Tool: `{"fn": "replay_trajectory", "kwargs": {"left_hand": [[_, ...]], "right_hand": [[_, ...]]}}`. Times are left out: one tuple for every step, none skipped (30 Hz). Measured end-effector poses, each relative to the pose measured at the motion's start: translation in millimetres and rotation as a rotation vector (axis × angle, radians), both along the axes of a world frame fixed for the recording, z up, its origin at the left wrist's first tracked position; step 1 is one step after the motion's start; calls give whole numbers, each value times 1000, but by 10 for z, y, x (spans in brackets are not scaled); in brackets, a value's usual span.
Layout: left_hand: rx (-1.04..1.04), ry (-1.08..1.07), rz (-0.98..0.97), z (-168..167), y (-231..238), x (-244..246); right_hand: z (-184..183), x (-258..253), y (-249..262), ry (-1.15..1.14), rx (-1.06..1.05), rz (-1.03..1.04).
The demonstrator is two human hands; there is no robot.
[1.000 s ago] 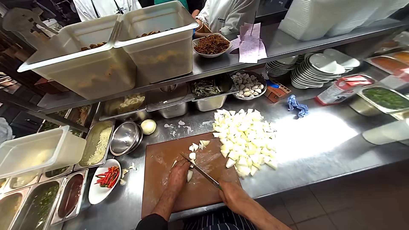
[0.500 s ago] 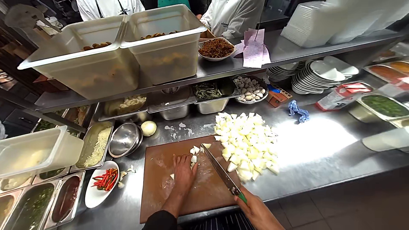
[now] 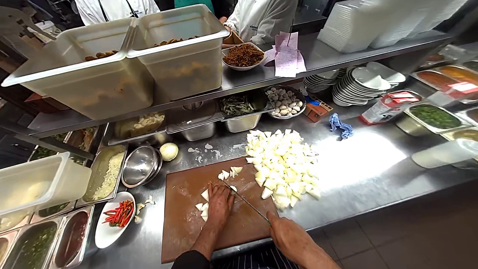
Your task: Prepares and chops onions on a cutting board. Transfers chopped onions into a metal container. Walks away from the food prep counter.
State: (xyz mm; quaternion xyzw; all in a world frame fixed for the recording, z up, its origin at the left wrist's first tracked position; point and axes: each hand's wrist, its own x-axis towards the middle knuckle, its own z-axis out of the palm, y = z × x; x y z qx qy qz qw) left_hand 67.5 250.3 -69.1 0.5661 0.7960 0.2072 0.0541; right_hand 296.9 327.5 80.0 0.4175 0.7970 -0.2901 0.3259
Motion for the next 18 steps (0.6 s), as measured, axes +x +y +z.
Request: {"fn": "replay_trajectory", "kwargs": {"left_hand": [[11, 23, 0, -11, -18, 14], [23, 44, -3, -6, -32, 24], [44, 54, -8, 18, -30, 13], [80, 53, -15, 58, -53, -21], [125, 52, -13, 107, -117, -81], [143, 37, 0, 178, -209, -172], [116, 10, 16, 261, -322, -278], [54, 3, 30, 312, -451, -385], [-8, 15, 29, 308, -582, -477], [-58, 52, 12, 232, -697, -546], [-98, 82, -15, 141, -755, -590], [-124, 81, -38, 66, -729, -610], [-129, 57, -54, 21, -633, -608], [-124, 21, -74, 19, -481, -581], [-114, -11, -99, 23, -289, -539], [-109, -37, -122, 34, -76, -491], [-104, -61, -146, 45, 141, -444], [-96, -74, -168, 49, 347, -390]], "right_hand": [[-123, 1, -9, 9, -9, -13], [-277, 32, -34, 32, -1, -28], [-438, 87, -58, 74, 31, -41], [-579, 167, -93, 130, 74, -48], [-689, 265, -138, 192, 104, -54], [-773, 378, -178, 268, 124, -65], [-823, 493, -212, 350, 138, -88], [-843, 597, -241, 425, 161, -117], [-839, 683, -260, 482, 180, -151], [-826, 765, -274, 530, 186, -195], [-809, 835, -273, 572, 185, -251], [-796, 894, -258, 608, 187, -317], [-788, 947, -251, 636, 201, -391], [-767, 1001, -261, 658, 218, -480], [-741, 1054, -280, 675, 231, -582], [-745, 1115, -292, 679, 235, -688], [-781, 1180, -295, 686, 236, -795], [-825, 1236, -285, 697, 241, -897]]}}
